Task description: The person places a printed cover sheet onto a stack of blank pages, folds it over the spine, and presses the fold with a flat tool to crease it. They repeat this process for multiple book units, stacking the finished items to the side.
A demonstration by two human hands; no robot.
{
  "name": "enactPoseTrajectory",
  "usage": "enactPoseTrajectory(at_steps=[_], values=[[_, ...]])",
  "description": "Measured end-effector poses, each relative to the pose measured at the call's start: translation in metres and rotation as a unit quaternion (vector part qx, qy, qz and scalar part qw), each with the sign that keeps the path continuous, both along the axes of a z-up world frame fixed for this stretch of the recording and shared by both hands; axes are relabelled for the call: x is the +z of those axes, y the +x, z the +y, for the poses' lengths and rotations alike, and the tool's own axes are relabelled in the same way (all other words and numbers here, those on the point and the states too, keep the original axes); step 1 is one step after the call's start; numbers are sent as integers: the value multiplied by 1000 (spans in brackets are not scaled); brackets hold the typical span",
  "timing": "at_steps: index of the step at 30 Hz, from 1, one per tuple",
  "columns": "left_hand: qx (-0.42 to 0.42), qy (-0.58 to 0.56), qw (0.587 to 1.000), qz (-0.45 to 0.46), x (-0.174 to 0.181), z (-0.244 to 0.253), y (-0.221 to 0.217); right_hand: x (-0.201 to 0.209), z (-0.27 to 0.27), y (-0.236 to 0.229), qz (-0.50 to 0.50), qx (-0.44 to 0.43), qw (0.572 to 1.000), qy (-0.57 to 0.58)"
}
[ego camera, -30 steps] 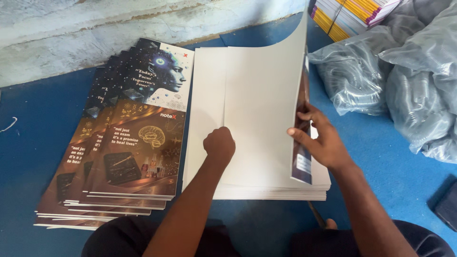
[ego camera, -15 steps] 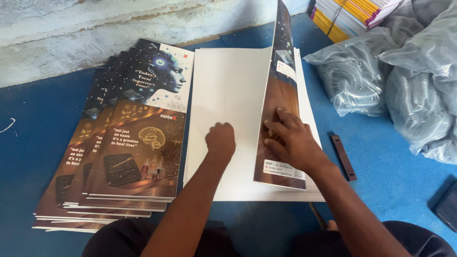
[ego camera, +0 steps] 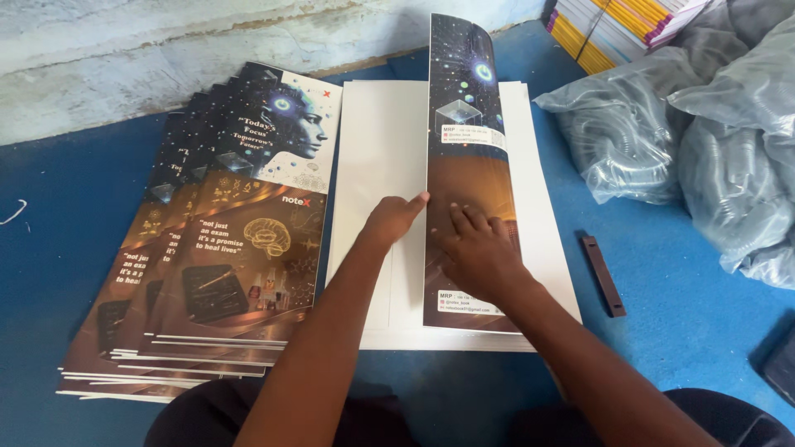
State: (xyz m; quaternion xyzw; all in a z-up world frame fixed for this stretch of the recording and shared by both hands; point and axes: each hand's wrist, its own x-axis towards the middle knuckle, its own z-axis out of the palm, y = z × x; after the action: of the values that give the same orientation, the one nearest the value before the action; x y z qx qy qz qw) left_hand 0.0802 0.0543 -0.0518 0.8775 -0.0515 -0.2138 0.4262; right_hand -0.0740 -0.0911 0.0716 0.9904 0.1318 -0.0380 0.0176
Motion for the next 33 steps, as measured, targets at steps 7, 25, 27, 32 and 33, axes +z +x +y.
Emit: enactPoseTrajectory(at_steps=[7,25,27,32,33], values=[[37,-36,998,-23,5,-6,-7,-1,14,7,57,-5,998,-22],[-79,101,983,-127,-39,-19,29,-27,-86,60,-166,-102,938,285],[-53,80,994,-55,-39,-17,29,-36,-99,65,-132,-97,939,301],[-36,98,993,-58,-35,-13,29,-58,-107,75,-38,-134,901,410],[-36,91,993,-61,-34,-12,28,-62,-105,76,-38,-131,889,437]])
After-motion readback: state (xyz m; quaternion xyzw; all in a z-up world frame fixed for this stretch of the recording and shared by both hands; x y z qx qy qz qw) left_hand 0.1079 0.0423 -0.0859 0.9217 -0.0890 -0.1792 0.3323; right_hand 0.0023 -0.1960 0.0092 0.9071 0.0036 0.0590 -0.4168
